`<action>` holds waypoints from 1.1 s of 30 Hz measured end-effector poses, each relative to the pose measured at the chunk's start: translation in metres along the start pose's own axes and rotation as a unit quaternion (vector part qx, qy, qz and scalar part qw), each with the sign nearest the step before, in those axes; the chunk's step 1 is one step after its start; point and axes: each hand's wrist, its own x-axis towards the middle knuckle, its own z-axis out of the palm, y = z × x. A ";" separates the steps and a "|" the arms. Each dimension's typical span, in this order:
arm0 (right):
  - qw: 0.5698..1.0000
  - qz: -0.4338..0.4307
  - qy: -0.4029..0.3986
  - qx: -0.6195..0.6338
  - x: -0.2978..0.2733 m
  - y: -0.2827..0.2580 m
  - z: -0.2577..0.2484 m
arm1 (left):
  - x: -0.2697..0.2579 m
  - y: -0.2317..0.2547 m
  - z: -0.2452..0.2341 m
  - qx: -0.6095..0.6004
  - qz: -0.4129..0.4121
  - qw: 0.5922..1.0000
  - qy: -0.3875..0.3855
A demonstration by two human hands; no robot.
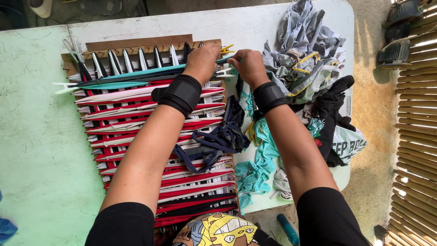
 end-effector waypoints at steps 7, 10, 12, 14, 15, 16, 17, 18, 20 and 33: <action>0.998 0.038 -0.007 -0.055 0.000 -0.008 -0.001 | 0.007 -0.008 0.013 0.020 -0.015 1.000 -0.004; 0.997 0.041 -0.013 -0.069 -0.001 -0.007 0.000 | 0.008 -0.007 0.017 0.028 -0.041 0.999 0.002; 0.998 0.003 0.002 -0.068 -0.001 -0.006 0.000 | 0.010 -0.007 0.017 0.031 -0.052 0.998 -0.003; 0.998 -0.019 0.009 -0.057 -0.002 -0.002 -0.001 | 0.012 -0.006 0.015 0.031 -0.051 0.998 -0.006; 0.998 -0.042 0.014 -0.047 -0.003 0.000 -0.002 | 0.013 -0.006 0.014 0.031 -0.052 0.998 -0.010; 0.998 -0.040 0.014 -0.047 -0.004 0.002 -0.002 | 0.014 -0.006 0.016 0.031 -0.051 0.998 -0.011; 0.997 -0.055 0.011 -0.044 -0.005 0.003 -0.003 | 0.015 -0.006 0.018 0.046 -0.058 0.997 -0.017; 0.997 -0.070 0.008 -0.041 -0.006 0.005 -0.003 | 0.016 -0.007 0.020 0.061 -0.066 0.996 -0.023; 0.997 -0.071 0.005 -0.037 -0.007 0.002 -0.006 | 0.018 -0.008 0.024 0.070 -0.077 0.994 -0.029; 0.959 -0.195 0.039 -0.200 -0.002 0.006 -0.015 | 0.017 -0.001 0.024 0.083 -0.104 0.991 -0.011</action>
